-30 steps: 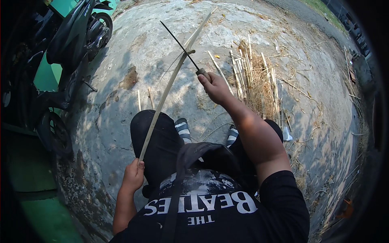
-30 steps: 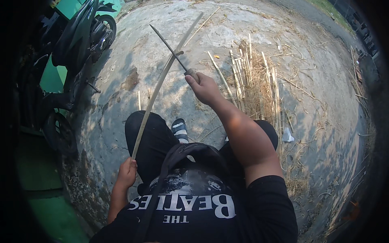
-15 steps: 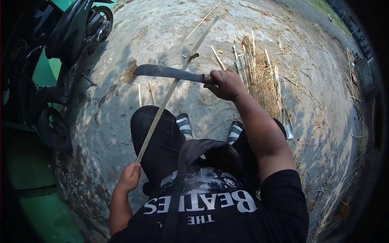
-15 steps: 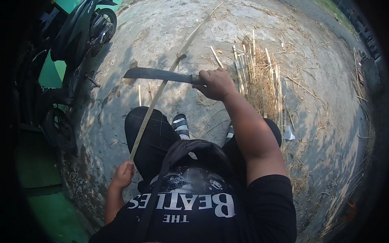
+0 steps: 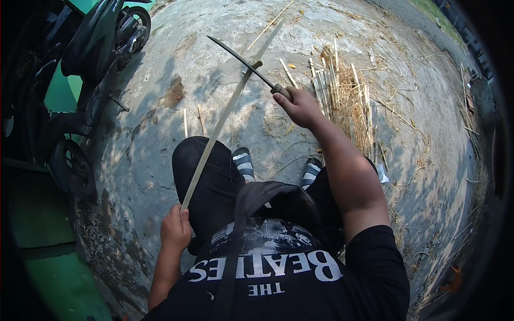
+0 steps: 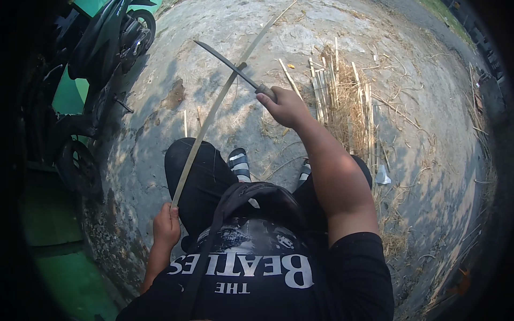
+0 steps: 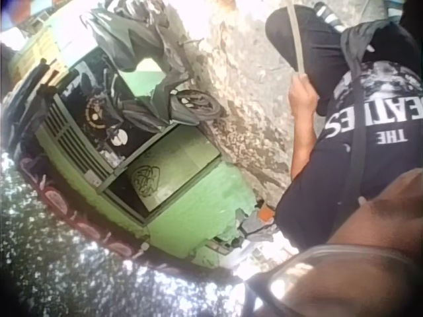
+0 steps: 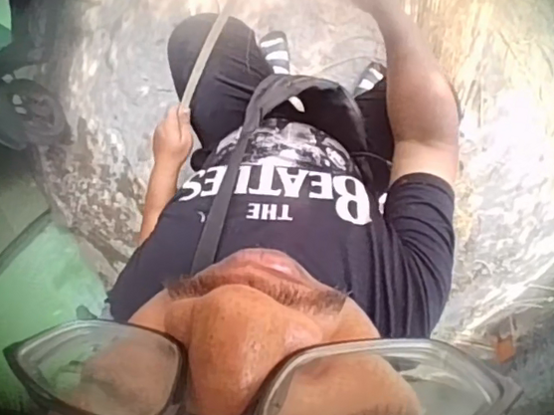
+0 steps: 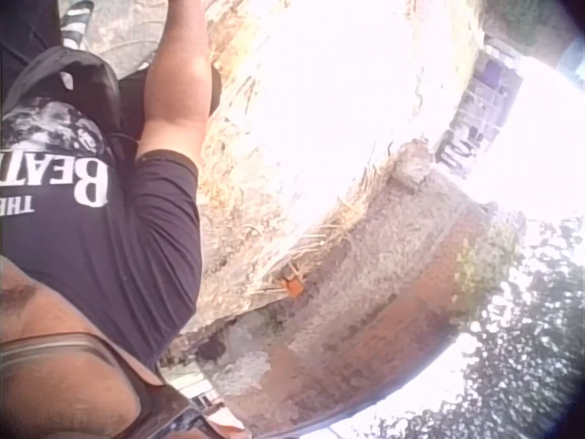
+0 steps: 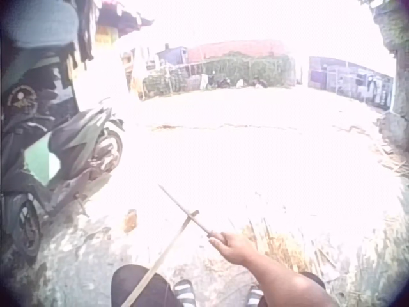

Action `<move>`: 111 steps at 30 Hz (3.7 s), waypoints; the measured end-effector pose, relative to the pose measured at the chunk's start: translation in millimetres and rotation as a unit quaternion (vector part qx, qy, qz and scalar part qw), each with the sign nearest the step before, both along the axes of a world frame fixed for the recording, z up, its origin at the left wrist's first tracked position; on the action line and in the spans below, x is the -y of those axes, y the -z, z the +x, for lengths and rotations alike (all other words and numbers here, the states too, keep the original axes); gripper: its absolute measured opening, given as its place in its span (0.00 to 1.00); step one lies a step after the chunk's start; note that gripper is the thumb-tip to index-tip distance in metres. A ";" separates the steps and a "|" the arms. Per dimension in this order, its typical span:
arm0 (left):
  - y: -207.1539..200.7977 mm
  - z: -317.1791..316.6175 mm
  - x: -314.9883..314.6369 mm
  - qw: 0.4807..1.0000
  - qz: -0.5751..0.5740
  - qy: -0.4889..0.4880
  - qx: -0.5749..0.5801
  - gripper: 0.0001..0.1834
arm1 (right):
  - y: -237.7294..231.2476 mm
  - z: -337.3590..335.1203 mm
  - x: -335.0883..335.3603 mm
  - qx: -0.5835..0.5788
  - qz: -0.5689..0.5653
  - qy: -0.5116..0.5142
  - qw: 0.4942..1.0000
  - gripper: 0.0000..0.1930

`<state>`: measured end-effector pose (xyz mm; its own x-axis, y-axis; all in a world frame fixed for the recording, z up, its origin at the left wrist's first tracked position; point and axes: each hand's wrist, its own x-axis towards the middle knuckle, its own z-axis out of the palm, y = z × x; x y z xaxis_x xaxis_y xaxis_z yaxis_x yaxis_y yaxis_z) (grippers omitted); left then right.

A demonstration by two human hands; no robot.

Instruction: The person thins a long bamboo strip by shaving it with a machete while holding the strip in one hand and the tool in the other.

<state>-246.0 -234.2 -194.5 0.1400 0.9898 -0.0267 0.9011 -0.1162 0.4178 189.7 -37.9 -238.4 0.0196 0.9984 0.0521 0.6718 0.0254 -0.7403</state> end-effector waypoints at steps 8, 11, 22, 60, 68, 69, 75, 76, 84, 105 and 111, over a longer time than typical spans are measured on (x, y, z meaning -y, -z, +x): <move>-15.0 9.7 -16.2 0.994 -0.024 -0.003 -0.105 0.23 | -17.8 -23.7 17.8 0.210 0.106 -0.125 0.964 0.26; -15.7 -0.1 -17.2 0.994 -0.042 0.001 -0.105 0.23 | -3.8 -25.7 12.4 0.280 0.163 -0.153 0.934 0.13; -25.8 -1.3 -20.5 0.985 -0.089 0.016 -0.146 0.20 | -9.3 5.6 -2.2 0.245 -0.003 0.075 0.967 0.07; -8.2 2.3 -33.5 0.988 -0.020 0.028 -0.150 0.12 | -20.4 65.5 39.3 0.253 -0.051 0.034 0.966 0.07; -2.1 3.0 -32.5 0.987 -0.005 0.015 -0.160 0.11 | -39.7 37.9 55.2 0.342 0.006 -0.056 0.938 0.06; 1.0 0.5 -33.1 0.987 0.001 0.017 -0.162 0.11 | -32.7 47.4 51.4 0.356 0.076 -0.064 0.929 0.06; 11.5 8.6 -36.3 0.985 -0.004 0.002 -0.174 0.14 | -18.2 67.0 35.2 0.329 0.008 0.060 0.943 0.07; 7.8 7.6 -37.8 0.985 -0.012 0.003 -0.172 0.15 | -19.5 68.0 33.9 0.329 0.008 0.062 0.942 0.07; 12.9 3.8 -36.8 0.987 -0.044 -0.011 -0.155 0.18 | -41.6 52.8 59.3 0.111 -0.074 0.029 0.991 0.11; 9.4 5.4 -41.7 0.983 -0.011 0.033 -0.179 0.15 | -39.4 71.1 67.8 0.143 -0.179 0.087 0.969 0.14; 11.9 3.5 -40.3 0.982 -0.032 0.029 -0.182 0.17 | -56.2 26.0 80.1 0.358 0.021 -0.051 0.932 0.05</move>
